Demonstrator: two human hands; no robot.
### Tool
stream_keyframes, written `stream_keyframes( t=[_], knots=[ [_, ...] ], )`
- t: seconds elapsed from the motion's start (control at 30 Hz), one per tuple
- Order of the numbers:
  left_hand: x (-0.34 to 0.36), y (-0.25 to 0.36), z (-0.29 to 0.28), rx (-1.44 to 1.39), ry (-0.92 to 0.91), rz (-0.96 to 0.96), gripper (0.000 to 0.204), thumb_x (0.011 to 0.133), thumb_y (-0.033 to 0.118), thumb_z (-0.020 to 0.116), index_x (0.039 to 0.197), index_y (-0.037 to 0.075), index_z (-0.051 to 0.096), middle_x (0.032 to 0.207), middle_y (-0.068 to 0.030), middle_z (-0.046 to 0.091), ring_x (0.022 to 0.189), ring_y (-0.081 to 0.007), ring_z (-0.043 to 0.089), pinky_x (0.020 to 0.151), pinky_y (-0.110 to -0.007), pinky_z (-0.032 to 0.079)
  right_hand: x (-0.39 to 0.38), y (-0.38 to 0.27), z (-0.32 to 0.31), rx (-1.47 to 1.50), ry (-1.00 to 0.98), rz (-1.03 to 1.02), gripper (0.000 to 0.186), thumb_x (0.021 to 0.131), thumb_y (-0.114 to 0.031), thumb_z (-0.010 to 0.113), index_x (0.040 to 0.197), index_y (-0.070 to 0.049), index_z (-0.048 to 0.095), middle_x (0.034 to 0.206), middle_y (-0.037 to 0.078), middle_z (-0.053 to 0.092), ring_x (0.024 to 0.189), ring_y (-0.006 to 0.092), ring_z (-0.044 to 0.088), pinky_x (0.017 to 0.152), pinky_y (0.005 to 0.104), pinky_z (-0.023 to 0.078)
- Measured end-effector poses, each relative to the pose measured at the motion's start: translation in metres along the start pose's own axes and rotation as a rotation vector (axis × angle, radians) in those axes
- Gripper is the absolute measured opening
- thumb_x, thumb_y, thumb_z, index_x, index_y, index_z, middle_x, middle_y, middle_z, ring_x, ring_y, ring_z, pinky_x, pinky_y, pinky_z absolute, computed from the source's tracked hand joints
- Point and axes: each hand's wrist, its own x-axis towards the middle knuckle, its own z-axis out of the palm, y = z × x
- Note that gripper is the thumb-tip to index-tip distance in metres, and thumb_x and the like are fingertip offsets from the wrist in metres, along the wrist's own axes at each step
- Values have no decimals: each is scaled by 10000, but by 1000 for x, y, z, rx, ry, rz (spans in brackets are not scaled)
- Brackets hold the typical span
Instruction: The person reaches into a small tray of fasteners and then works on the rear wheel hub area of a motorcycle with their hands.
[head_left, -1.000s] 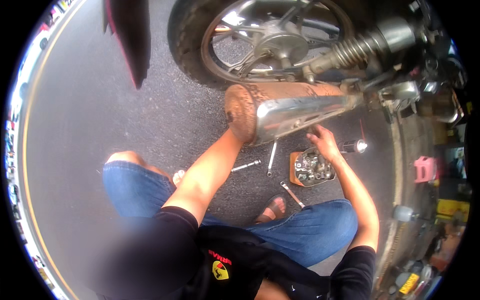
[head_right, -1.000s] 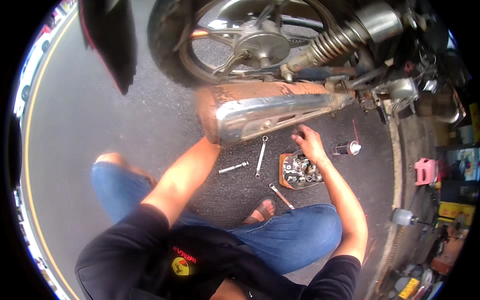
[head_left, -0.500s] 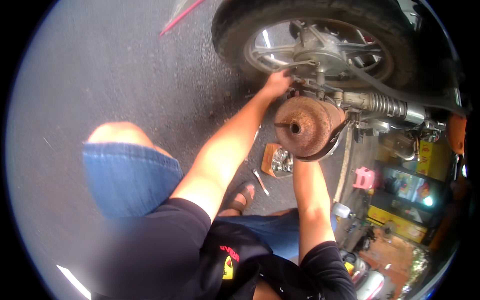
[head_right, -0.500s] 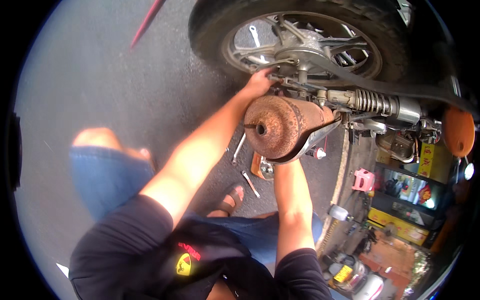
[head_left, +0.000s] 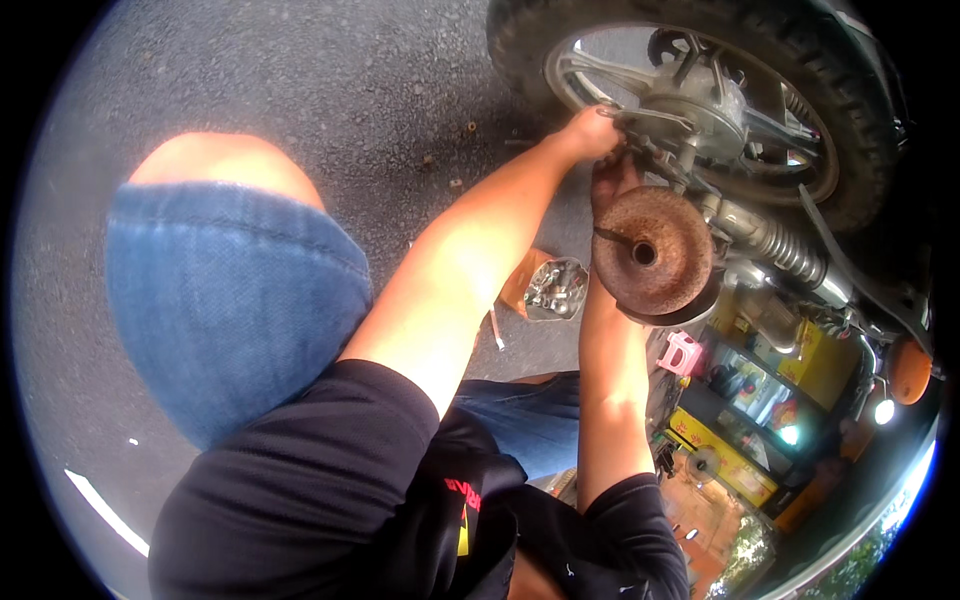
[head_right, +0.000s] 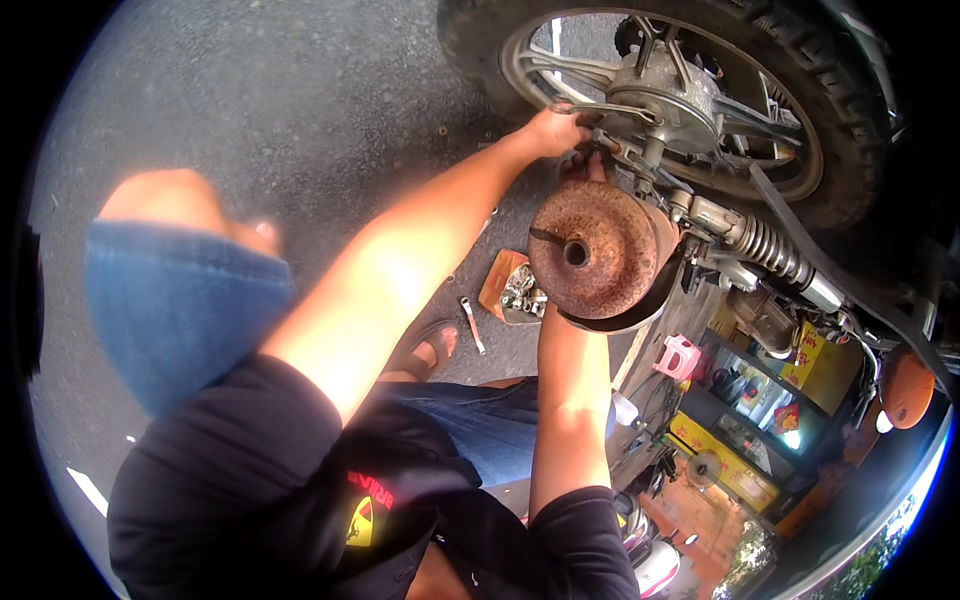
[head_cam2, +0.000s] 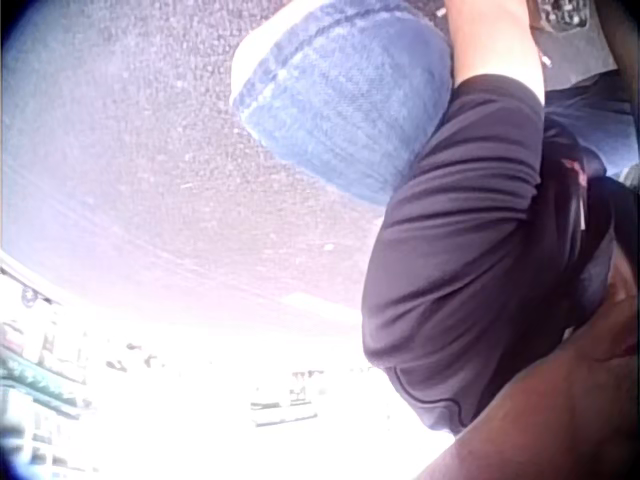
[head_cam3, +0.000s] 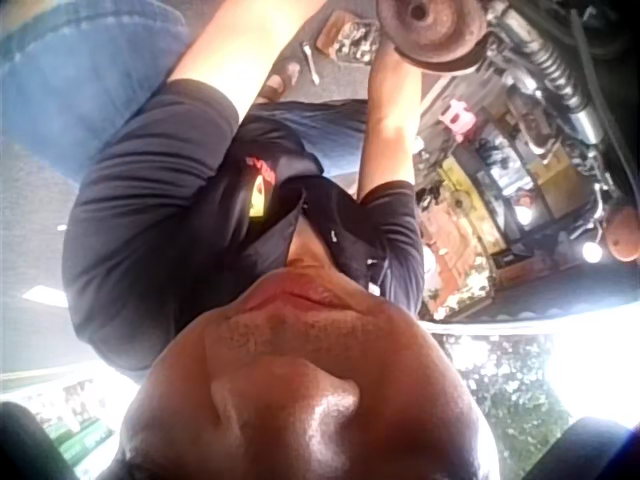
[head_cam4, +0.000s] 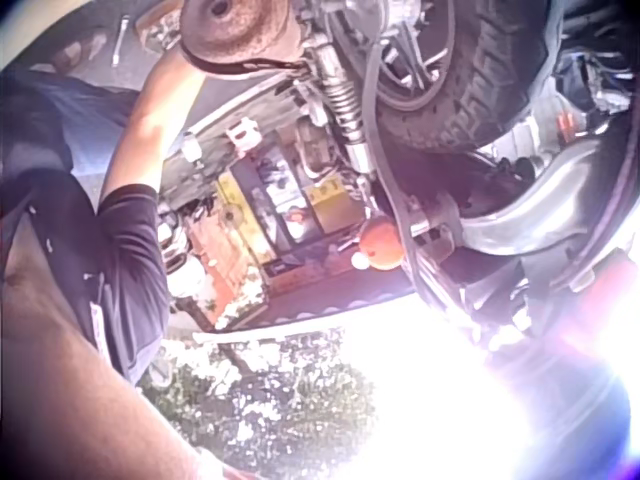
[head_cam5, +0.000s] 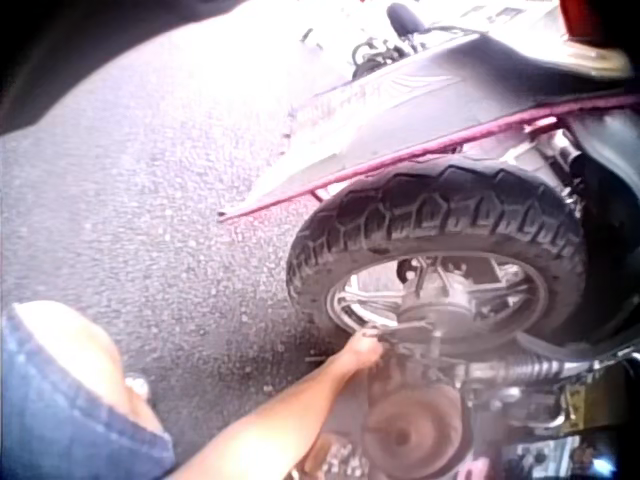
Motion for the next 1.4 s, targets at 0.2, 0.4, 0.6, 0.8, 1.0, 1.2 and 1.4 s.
stream_keyframes(
  t=[0.2,0.4,0.6,0.8,1.0,1.2,1.4],
  knots=[
    [7,-3,2,-153,-8,-42,189,766,115,564,916,36,648,830,-152,657,748,-257,647,656,-358,501,20,1,-11,99,-9,-32,194,915,-119,501,1092,-53,547,1011,58,601,870,168,555,788,312,442],
    [5,4,-5,-90,-71,-109,179,764,116,570,899,32,654,812,-148,658,728,-250,645,638,-352,499,35,1,-6,106,-68,32,164,892,-147,577,1028,-57,573,966,49,625,858,170,589,782,307,485],
    [2,9,-10,-31,-103,-139,220,764,123,585,960,39,638,841,-148,649,770,-256,630,660,-362,490,31,6,-8,172,-92,30,192,900,-176,559,1019,-27,577,967,71,621,885,183,583,824,310,465],
    [1,-12,-13,-43,-68,-144,228,726,117,585,929,36,645,914,-181,641,865,-309,620,714,-381,483,25,28,0,-457,21,-143,231,927,-141,475,1080,13,552,1017,110,603,922,201,570,847,309,452],
    [7,-26,-11,-82,-97,-83,292,758,103,608,1036,11,612,970,-143,649,898,-231,615,768,-332,477,30,26,6,129,-72,3,221,901,-129,519,1065,15,554,1005,101,604,906,190,577,839,297,464],
    [8,-10,7,-105,9,36,269,721,142,620,973,51,640,946,-168,645,908,-301,617,764,-385,484,31,3,0,82,-205,-24,245,923,-130,467,1100,26,534,1048,111,588,941,196,569,858,306,461],
    [-1,-4,8,-22,45,-60,337,781,171,631,1083,22,604,1032,-153,641,960,-256,611,830,-341,465,28,7,-6,63,-147,-64,250,922,-138,472,1104,23,532,1055,114,586,951,200,568,864,314,459]
  ],
)
